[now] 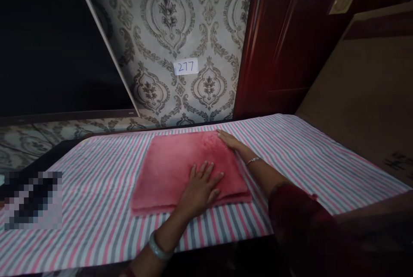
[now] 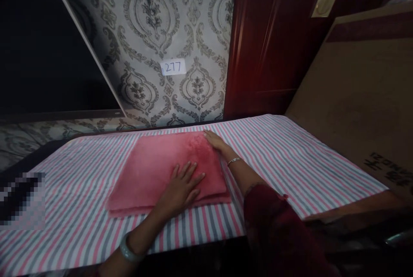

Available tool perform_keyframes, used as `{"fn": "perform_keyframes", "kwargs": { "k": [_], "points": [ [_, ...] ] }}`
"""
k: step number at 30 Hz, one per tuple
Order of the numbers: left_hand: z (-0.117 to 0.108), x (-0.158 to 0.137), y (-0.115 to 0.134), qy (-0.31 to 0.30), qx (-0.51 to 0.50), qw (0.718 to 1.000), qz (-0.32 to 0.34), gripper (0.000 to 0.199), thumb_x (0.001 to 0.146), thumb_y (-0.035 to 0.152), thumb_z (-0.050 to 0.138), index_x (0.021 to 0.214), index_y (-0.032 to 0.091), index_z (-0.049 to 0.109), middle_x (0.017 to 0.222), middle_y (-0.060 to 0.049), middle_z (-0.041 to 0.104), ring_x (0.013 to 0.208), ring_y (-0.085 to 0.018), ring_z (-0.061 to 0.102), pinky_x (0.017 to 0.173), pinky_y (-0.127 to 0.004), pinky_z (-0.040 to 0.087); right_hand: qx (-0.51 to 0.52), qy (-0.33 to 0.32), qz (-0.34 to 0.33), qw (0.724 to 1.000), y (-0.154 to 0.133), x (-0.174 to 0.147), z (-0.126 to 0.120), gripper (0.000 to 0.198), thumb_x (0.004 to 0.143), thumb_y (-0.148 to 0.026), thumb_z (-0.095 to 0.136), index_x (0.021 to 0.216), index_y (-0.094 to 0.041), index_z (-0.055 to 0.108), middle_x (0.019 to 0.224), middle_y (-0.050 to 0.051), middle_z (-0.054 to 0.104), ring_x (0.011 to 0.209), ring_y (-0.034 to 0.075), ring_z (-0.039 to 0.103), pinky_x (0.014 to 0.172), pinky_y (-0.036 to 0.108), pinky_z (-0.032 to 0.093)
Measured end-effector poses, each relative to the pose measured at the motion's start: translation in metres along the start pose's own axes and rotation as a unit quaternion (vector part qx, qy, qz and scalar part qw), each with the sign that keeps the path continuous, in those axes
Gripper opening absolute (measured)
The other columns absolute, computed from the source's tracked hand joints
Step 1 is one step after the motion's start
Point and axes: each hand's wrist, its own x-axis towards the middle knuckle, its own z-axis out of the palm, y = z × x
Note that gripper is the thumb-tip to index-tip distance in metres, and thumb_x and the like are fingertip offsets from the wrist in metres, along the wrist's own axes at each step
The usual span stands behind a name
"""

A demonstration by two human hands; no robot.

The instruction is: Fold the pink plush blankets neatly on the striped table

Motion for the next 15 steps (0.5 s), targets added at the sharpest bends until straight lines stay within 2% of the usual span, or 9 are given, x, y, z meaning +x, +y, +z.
{"fn": "perform_keyframes", "kwargs": {
  "k": [3,7,9,11,13,15],
  "points": [
    [0.001,0.000,-0.003,0.015,-0.001,1.000,0.003,0.051,0.100,0.044,0.046,0.151,0.038,0.042,0.163,-0.008,0.034,0.150,-0.034,0.028,0.117,-0.067,0.023,0.002,0.027,0.003,1.000,0.000,-0.017,-0.009,0.053,0.106,-0.033,0.026,0.155,-0.016,0.038,0.161,0.008,0.035,0.151,0.018,0.027,0.123,0.038,0.023],
    [0.009,0.001,0.001,0.077,0.008,0.996,0.044,0.048,0.101,0.039,0.045,0.150,0.038,0.044,0.159,-0.005,0.042,0.150,-0.030,0.030,0.120,-0.064,0.019,0.068,0.066,-0.090,0.991,-0.008,-0.050,-0.005,0.054,0.104,-0.039,0.031,0.151,-0.019,0.046,0.159,0.006,0.040,0.150,0.019,0.029,0.125,0.042,0.019],
    [0.014,0.002,0.011,0.094,0.014,0.992,0.079,0.050,0.100,0.038,0.048,0.151,0.036,0.043,0.158,-0.005,0.044,0.150,-0.028,0.031,0.122,-0.061,0.016,0.137,0.085,-0.122,0.979,-0.016,-0.069,0.006,0.057,0.103,-0.044,0.031,0.151,-0.018,0.046,0.158,0.007,0.042,0.149,0.021,0.033,0.125,0.044,0.022],
    [0.017,0.001,0.023,0.092,0.011,0.990,0.107,0.054,0.098,0.040,0.052,0.151,0.036,0.042,0.159,-0.005,0.042,0.149,-0.027,0.031,0.123,-0.059,0.014,0.187,0.097,-0.120,0.970,-0.022,-0.086,0.022,0.061,0.103,-0.048,0.027,0.154,-0.018,0.042,0.158,0.008,0.041,0.148,0.021,0.034,0.124,0.045,0.025],
    [0.019,-0.002,0.032,0.082,-0.010,0.989,0.123,0.052,0.096,0.039,0.056,0.148,0.037,0.047,0.160,-0.004,0.041,0.150,-0.028,0.030,0.123,-0.059,0.014,0.195,0.105,-0.110,0.969,-0.024,-0.100,0.039,0.063,0.103,-0.050,0.026,0.154,-0.016,0.040,0.159,0.010,0.040,0.148,0.023,0.034,0.124,0.047,0.026],
    [0.016,-0.007,0.035,0.077,-0.063,0.985,0.139,0.043,0.096,0.035,0.055,0.139,0.038,0.057,0.157,-0.002,0.046,0.149,-0.027,0.033,0.123,-0.059,0.016,0.167,0.109,-0.105,0.974,-0.024,-0.109,0.052,0.061,0.103,-0.047,0.027,0.153,-0.016,0.043,0.158,0.012,0.040,0.149,0.024,0.033,0.124,0.051,0.025]
  ]
}}
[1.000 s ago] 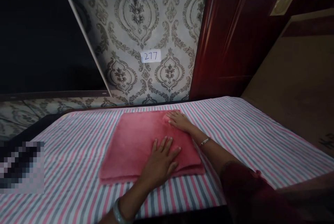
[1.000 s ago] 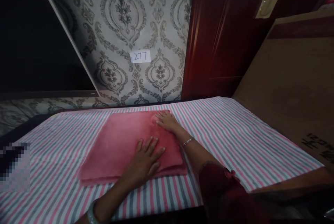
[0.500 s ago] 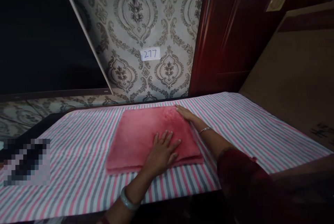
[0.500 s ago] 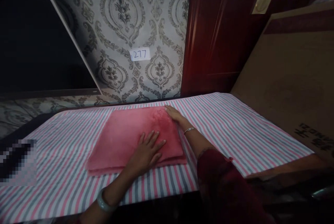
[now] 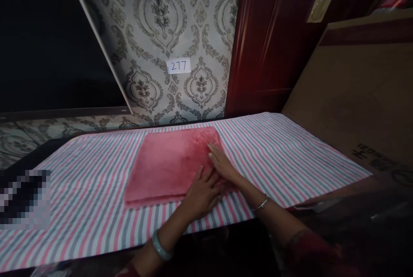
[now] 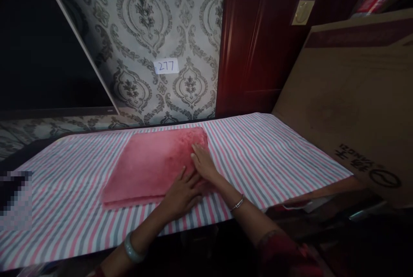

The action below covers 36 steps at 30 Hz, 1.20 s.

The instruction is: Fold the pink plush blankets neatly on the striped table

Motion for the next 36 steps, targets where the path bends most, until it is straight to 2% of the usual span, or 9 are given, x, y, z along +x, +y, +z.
{"fn": "perform_keyframes", "kwargs": {
  "k": [4,6,8,12,18,24,29,32,36],
  "points": [
    [-0.021,-0.008,-0.010,0.110,-0.191,0.975,-0.030,0.032,0.100,0.031,0.045,0.117,0.025,0.072,0.115,-0.006,0.076,0.109,-0.020,0.069,0.101,-0.040,0.051,-0.097,-0.027,-0.018,0.995,-0.005,-0.013,0.000,0.054,0.103,-0.038,0.030,0.151,-0.015,0.045,0.159,0.013,0.040,0.150,0.026,0.031,0.122,0.054,0.025],
    [-0.037,-0.004,-0.023,0.182,-0.239,0.948,-0.105,0.036,0.101,0.032,0.041,0.107,0.020,0.074,0.095,-0.006,0.078,0.088,-0.018,0.072,0.083,-0.032,0.057,-0.157,-0.043,-0.036,0.986,-0.017,-0.018,-0.006,0.052,0.103,-0.037,0.036,0.152,-0.019,0.045,0.161,0.011,0.036,0.151,0.029,0.026,0.121,0.057,0.024],
    [-0.053,0.010,-0.041,0.202,-0.233,0.939,-0.149,0.037,0.101,0.035,0.041,0.107,0.018,0.074,0.101,-0.007,0.078,0.094,-0.019,0.072,0.088,-0.033,0.056,-0.206,-0.064,-0.066,0.974,-0.029,-0.024,-0.011,0.051,0.102,-0.039,0.042,0.152,-0.027,0.045,0.163,0.007,0.033,0.153,0.032,0.020,0.120,0.061,0.021],
    [-0.061,0.061,-0.080,0.076,-0.191,0.975,-0.087,0.045,0.102,0.038,0.036,0.133,0.021,0.064,0.140,-0.008,0.064,0.133,-0.021,0.055,0.116,-0.041,0.038,-0.239,-0.113,-0.092,0.960,-0.041,-0.033,-0.012,0.054,0.102,-0.042,0.046,0.154,-0.030,0.041,0.161,0.006,0.038,0.151,0.034,0.024,0.119,0.060,0.022],
    [-0.023,0.124,-0.118,-0.188,-0.061,0.979,-0.040,0.051,0.103,0.043,0.034,0.150,0.028,0.046,0.163,-0.006,0.034,0.153,-0.027,0.021,0.122,-0.061,0.007,-0.226,-0.099,-0.103,0.964,-0.032,-0.034,-0.007,0.054,0.101,-0.041,0.047,0.154,-0.031,0.039,0.161,0.003,0.037,0.150,0.030,0.025,0.121,0.053,0.022],
    [-0.020,0.131,-0.164,-0.188,0.075,0.967,-0.154,0.060,0.102,0.051,0.032,0.158,0.031,0.026,0.167,-0.004,0.023,0.154,-0.025,0.019,0.122,-0.056,0.012,-0.223,-0.089,-0.085,0.967,-0.032,-0.037,-0.005,0.049,0.103,-0.041,0.042,0.151,-0.031,0.045,0.161,0.001,0.038,0.151,0.027,0.024,0.121,0.052,0.023],
    [-0.053,0.123,-0.201,-0.189,0.148,0.920,-0.309,0.055,0.102,0.049,0.027,0.142,0.025,0.056,0.140,-0.016,0.062,0.135,-0.037,0.051,0.113,-0.070,0.021,-0.210,-0.084,-0.083,0.971,-0.031,-0.038,-0.006,0.048,0.103,-0.042,0.042,0.150,-0.030,0.047,0.161,-0.001,0.037,0.151,0.028,0.025,0.122,0.052,0.023],
    [-0.070,0.113,-0.198,-0.157,0.181,0.908,-0.344,0.054,0.102,0.045,0.029,0.138,0.020,0.060,0.140,-0.020,0.061,0.138,-0.040,0.046,0.112,-0.073,0.016,-0.208,-0.085,-0.080,0.971,-0.031,-0.037,-0.006,0.048,0.103,-0.041,0.042,0.150,-0.031,0.047,0.161,-0.001,0.037,0.151,0.028,0.025,0.121,0.053,0.024],
    [-0.071,0.084,-0.161,-0.123,0.166,0.943,-0.260,0.059,0.102,0.049,0.031,0.152,0.019,0.043,0.160,-0.017,0.038,0.150,-0.033,0.028,0.119,-0.064,0.016,-0.214,-0.089,-0.078,0.970,-0.032,-0.038,-0.007,0.048,0.103,-0.040,0.043,0.150,-0.030,0.047,0.161,0.000,0.037,0.151,0.029,0.026,0.121,0.054,0.024]
  ]
}}
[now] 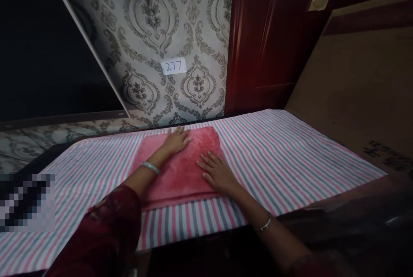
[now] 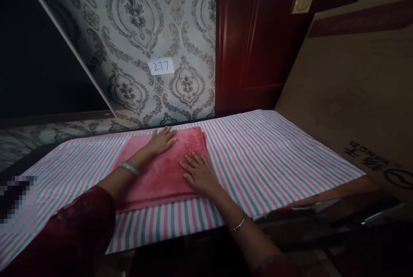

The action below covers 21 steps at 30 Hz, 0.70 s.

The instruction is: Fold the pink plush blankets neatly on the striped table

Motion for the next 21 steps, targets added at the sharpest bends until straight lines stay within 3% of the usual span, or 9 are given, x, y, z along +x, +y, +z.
{"fn": "perform_keyframes", "kwargs": {
  "k": [3,6,10,14,21],
  "points": [
    [0.013,-0.046,0.014,-0.010,-0.030,0.996,0.080,0.064,0.100,0.054,0.036,0.156,0.022,0.035,0.165,-0.015,0.028,0.153,-0.032,0.020,0.120,-0.062,0.015,-0.012,-0.004,-0.003,1.000,0.000,0.000,-0.001,0.049,0.103,-0.038,0.043,0.150,-0.029,0.047,0.161,0.002,0.037,0.151,0.029,0.026,0.120,0.054,0.026],
    [0.029,-0.081,0.019,-0.002,-0.053,0.994,0.093,0.064,0.099,0.053,0.040,0.157,0.025,0.034,0.165,-0.014,0.027,0.153,-0.033,0.020,0.120,-0.063,0.016,-0.023,-0.009,-0.011,1.000,0.001,-0.001,-0.001,0.049,0.103,-0.037,0.042,0.151,-0.029,0.046,0.161,0.003,0.038,0.151,0.030,0.026,0.120,0.055,0.026],
    [0.039,-0.093,0.021,0.018,-0.066,0.995,0.076,0.061,0.100,0.050,0.040,0.157,0.027,0.034,0.166,-0.013,0.026,0.153,-0.033,0.020,0.120,-0.062,0.014,-0.027,-0.015,-0.009,0.999,0.002,-0.001,-0.002,0.049,0.103,-0.038,0.041,0.151,-0.029,0.046,0.161,0.003,0.037,0.151,0.030,0.026,0.120,0.056,0.025],
    [0.035,-0.092,0.015,-0.001,-0.060,0.995,0.085,0.062,0.100,0.050,0.040,0.156,0.024,0.035,0.165,-0.013,0.028,0.153,-0.033,0.021,0.121,-0.061,0.015,-0.028,-0.031,0.000,0.999,0.001,-0.001,-0.005,0.049,0.104,-0.038,0.039,0.151,-0.028,0.046,0.161,0.003,0.037,0.151,0.029,0.025,0.120,0.055,0.024],
    [0.034,-0.144,-0.038,0.028,-0.032,0.998,-0.039,0.060,0.100,0.051,0.037,0.154,0.024,0.039,0.163,-0.013,0.033,0.152,-0.034,0.025,0.119,-0.063,0.018,-0.025,-0.047,0.006,0.999,0.002,-0.002,-0.007,0.049,0.104,-0.039,0.036,0.151,-0.027,0.045,0.163,0.003,0.033,0.153,0.029,0.021,0.121,0.056,0.022]
  ]
}}
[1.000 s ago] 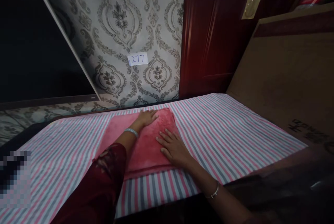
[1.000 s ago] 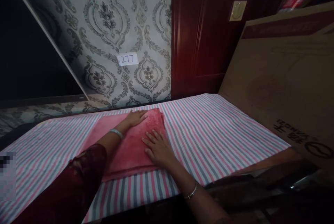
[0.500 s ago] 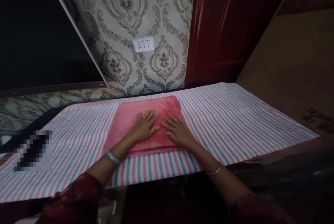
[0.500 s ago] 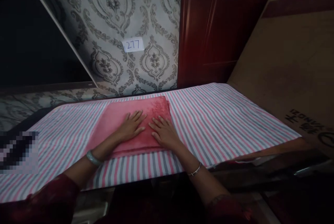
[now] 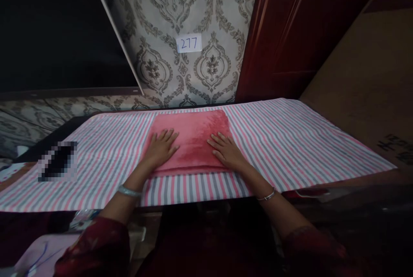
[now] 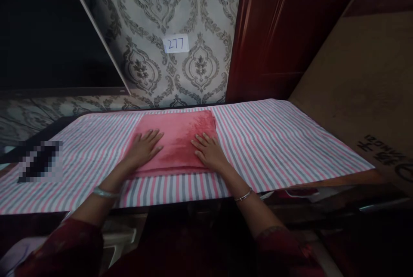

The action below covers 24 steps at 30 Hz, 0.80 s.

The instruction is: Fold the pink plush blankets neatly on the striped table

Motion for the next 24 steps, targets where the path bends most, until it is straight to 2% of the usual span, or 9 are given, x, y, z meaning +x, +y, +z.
{"fn": "perform_keyframes", "kwargs": {
  "k": [3,6,8,12,15,17,20,22,24],
  "points": [
    [0.006,-0.032,-0.029,0.021,-0.023,0.998,-0.061,0.061,0.100,0.051,0.034,0.154,0.023,0.038,0.163,-0.012,0.033,0.152,-0.034,0.025,0.116,-0.064,0.028,0.003,0.010,-0.007,1.000,0.003,0.000,0.004,0.049,0.104,-0.039,0.036,0.151,-0.027,0.046,0.162,0.003,0.034,0.152,0.028,0.022,0.120,0.056,0.024],
    [0.015,-0.059,-0.045,0.066,-0.091,0.991,-0.075,0.061,0.101,0.050,0.031,0.154,0.020,0.039,0.165,-0.013,0.028,0.150,-0.030,0.031,0.114,-0.054,0.039,0.006,0.023,-0.010,1.000,0.006,0.001,0.008,0.049,0.104,-0.039,0.035,0.150,-0.027,0.047,0.162,0.004,0.036,0.152,0.029,0.024,0.120,0.058,0.023],
    [0.022,-0.073,-0.048,0.107,-0.138,0.982,-0.078,0.061,0.101,0.050,0.030,0.151,0.018,0.043,0.164,-0.013,0.031,0.148,-0.028,0.036,0.115,-0.048,0.040,0.010,0.031,-0.008,0.999,0.007,0.001,0.010,0.049,0.104,-0.037,0.035,0.149,-0.026,0.048,0.161,0.005,0.037,0.152,0.029,0.025,0.120,0.058,0.023],
    [0.031,-0.091,-0.043,0.159,-0.210,0.959,-0.108,0.058,0.101,0.052,0.029,0.144,0.021,0.053,0.148,-0.010,0.055,0.140,-0.028,0.047,0.115,-0.051,0.041,0.015,0.054,-0.018,0.998,0.010,-0.010,0.012,0.048,0.104,-0.037,0.035,0.148,-0.025,0.050,0.157,0.006,0.043,0.150,0.029,0.029,0.119,0.057,0.025],
    [0.031,-0.099,-0.037,0.208,-0.216,0.946,-0.124,0.055,0.101,0.052,0.031,0.136,0.021,0.061,0.149,-0.011,0.055,0.137,-0.029,0.051,0.113,-0.053,0.042,0.010,0.073,-0.039,0.997,0.012,-0.030,0.013,0.052,0.103,-0.042,0.039,0.152,-0.026,0.044,0.158,0.007,0.042,0.150,0.030,0.028,0.119,0.055,0.027],
    [0.029,-0.103,-0.034,0.237,-0.191,0.947,-0.102,0.051,0.100,0.050,0.034,0.129,0.021,0.065,0.152,-0.012,0.051,0.137,-0.029,0.051,0.114,-0.052,0.042,0.002,0.084,-0.045,0.995,0.014,-0.046,0.013,0.059,0.101,-0.047,0.044,0.155,-0.026,0.038,0.161,0.008,0.038,0.151,0.030,0.025,0.119,0.056,0.026],
    [0.024,-0.105,-0.032,0.234,-0.133,0.963,-0.016,0.048,0.096,0.053,0.047,0.129,0.022,0.063,0.152,-0.012,0.050,0.138,-0.031,0.048,0.115,-0.053,0.038,-0.003,0.101,-0.046,0.994,0.014,-0.064,0.014,0.068,0.097,-0.049,0.052,0.158,-0.024,0.032,0.163,0.011,0.033,0.152,0.031,0.021,0.119,0.057,0.027],
    [0.024,-0.104,-0.033,0.221,-0.101,0.970,0.026,0.056,0.089,0.056,0.058,0.134,0.023,0.059,0.153,-0.014,0.049,0.140,-0.035,0.045,0.115,-0.055,0.037,0.000,0.110,-0.049,0.993,0.015,-0.070,0.015,0.070,0.096,-0.045,0.055,0.158,-0.023,0.031,0.163,0.013,0.032,0.153,0.031,0.020,0.119,0.055,0.029],
    [0.025,-0.102,-0.035,0.212,-0.085,0.973,0.036,0.064,0.085,0.058,0.064,0.138,0.023,0.055,0.155,-0.015,0.046,0.141,-0.037,0.044,0.114,-0.056,0.037,0.007,0.116,-0.047,0.992,0.015,-0.071,0.017,0.072,0.095,-0.038,0.058,0.159,-0.024,0.028,0.163,0.012,0.031,0.153,0.031,0.020,0.119,0.054,0.031]
  ]
}}
